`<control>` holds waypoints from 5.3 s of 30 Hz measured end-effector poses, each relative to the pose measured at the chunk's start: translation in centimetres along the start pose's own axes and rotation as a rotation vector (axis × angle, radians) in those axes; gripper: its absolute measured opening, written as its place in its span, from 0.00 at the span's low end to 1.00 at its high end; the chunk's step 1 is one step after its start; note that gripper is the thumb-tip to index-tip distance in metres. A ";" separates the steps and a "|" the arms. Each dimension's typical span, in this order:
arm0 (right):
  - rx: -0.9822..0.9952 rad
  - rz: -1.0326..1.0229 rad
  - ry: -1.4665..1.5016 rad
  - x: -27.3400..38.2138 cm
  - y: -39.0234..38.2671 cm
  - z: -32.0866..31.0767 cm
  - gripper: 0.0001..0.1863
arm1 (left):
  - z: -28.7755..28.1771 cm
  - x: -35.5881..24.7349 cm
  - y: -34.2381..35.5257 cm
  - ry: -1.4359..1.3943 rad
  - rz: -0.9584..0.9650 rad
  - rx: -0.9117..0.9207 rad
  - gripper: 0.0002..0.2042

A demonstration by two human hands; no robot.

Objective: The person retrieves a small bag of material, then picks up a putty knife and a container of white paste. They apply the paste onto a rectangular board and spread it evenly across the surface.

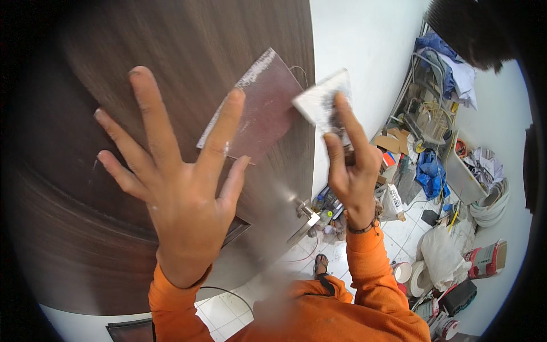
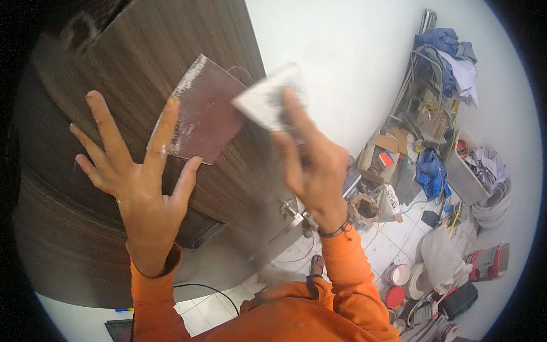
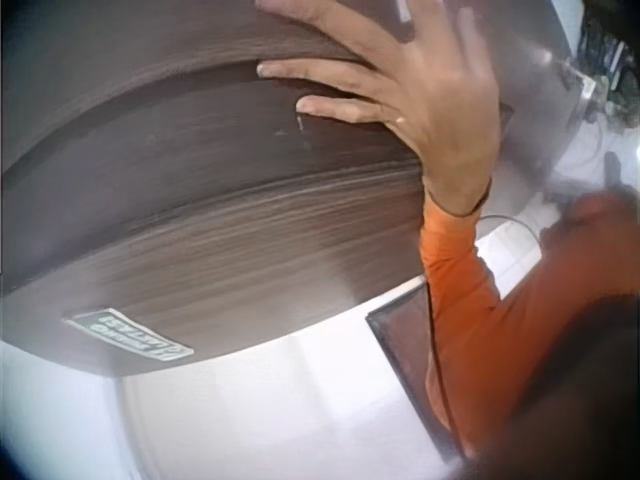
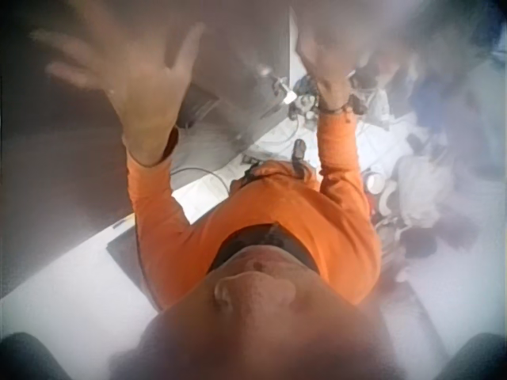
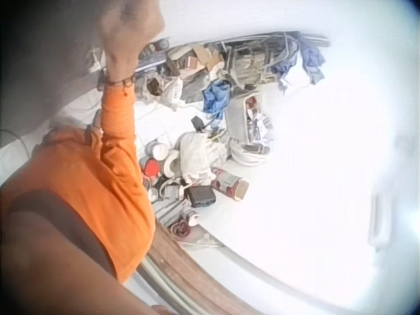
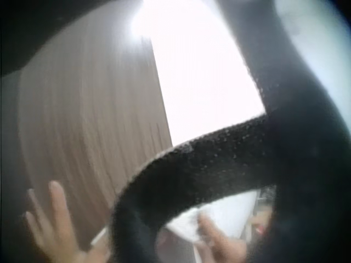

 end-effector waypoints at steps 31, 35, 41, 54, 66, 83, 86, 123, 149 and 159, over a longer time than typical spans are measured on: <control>-0.135 0.846 0.294 -15.1 -13.2 -9.0 0.29 | 7.1 -9.0 -3.8 -1.033 0.288 0.259 0.20; -0.201 0.865 0.411 -15.6 -10.4 -8.3 0.29 | 8.8 -12.1 -0.7 -1.176 -0.043 0.120 0.22; -0.197 0.793 0.547 -17.3 -5.1 -5.0 0.30 | 13.9 -15.6 7.4 -1.010 -0.067 -0.136 0.18; 0.154 0.006 0.394 -23.1 16.5 6.9 0.31 | 25.1 -12.1 20.0 -0.072 -0.397 -0.700 0.12; 0.155 -0.146 0.220 -22.9 17.0 8.1 0.33 | 23.5 -11.8 17.5 -0.014 -0.552 -0.226 0.38; 0.107 -0.208 0.152 -23.1 16.0 8.5 0.33 | 23.7 -11.8 17.6 -0.086 -0.620 -0.225 0.40; 0.157 -0.155 0.154 -21.7 16.5 8.2 0.32 | 23.5 -11.7 17.4 -0.090 -0.591 -0.257 0.40; 0.072 0.008 0.267 -19.5 17.4 8.4 0.34 | 23.6 -12.0 17.9 -0.119 -0.581 -0.258 0.27; 0.237 0.091 0.144 -18.1 16.0 7.1 0.34 | 23.6 -11.8 17.3 -0.282 -0.592 -0.346 0.40; -0.082 -0.242 0.075 -22.8 13.6 3.8 0.43 | 24.4 -11.1 17.4 -0.079 -0.567 -0.315 0.25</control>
Point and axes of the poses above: each hand's wrist, its own y-axis towards the middle knuckle, its own z-axis out of the palm, x = y × z, the point moved 2 cm from there along y, towards the middle knuckle, and after that the axes turned 13 degrees about -y, right-handed, at the moved point
